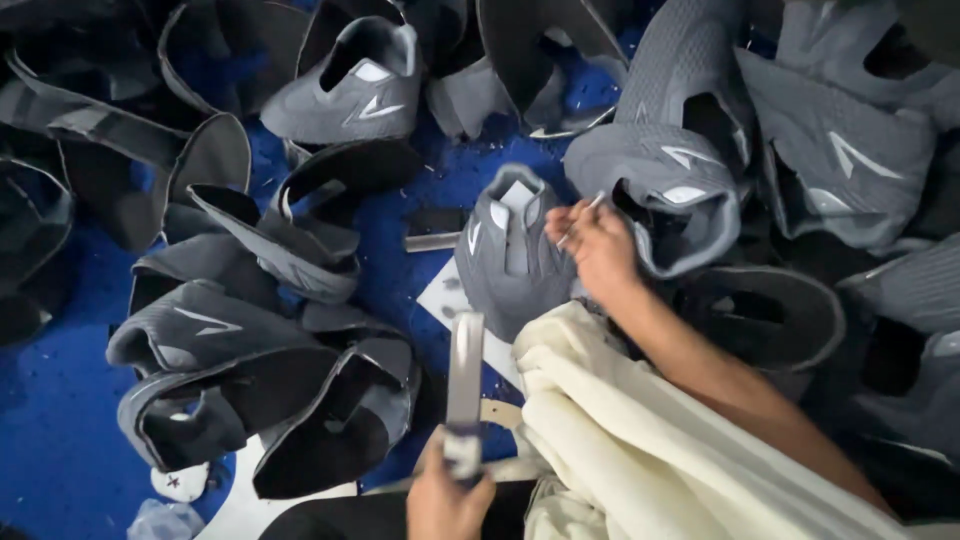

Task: Trimming excess material from the edges of shoe upper components using a hand knife.

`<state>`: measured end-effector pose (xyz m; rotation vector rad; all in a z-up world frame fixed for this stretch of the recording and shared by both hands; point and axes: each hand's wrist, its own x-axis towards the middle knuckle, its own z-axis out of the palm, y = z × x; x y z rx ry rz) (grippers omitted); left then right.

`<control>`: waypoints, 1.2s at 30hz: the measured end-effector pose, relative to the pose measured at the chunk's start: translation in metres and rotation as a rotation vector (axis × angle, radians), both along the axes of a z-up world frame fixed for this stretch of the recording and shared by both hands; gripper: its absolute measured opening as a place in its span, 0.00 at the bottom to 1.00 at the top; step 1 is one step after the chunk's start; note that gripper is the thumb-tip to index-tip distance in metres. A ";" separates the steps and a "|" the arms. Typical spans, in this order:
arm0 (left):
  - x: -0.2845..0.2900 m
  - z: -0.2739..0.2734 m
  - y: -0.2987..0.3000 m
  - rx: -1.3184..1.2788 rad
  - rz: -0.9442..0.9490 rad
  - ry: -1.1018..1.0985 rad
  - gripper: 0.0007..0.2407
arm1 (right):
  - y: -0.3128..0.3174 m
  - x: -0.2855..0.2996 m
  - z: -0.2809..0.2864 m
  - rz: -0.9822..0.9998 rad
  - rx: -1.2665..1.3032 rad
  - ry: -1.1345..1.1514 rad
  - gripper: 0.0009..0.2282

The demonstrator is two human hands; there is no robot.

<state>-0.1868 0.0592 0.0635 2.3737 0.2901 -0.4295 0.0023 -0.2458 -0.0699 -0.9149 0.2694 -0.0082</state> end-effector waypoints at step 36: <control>-0.113 -0.111 -0.122 -0.374 -0.719 -0.105 0.28 | -0.047 -0.128 0.122 1.487 -1.464 0.268 0.12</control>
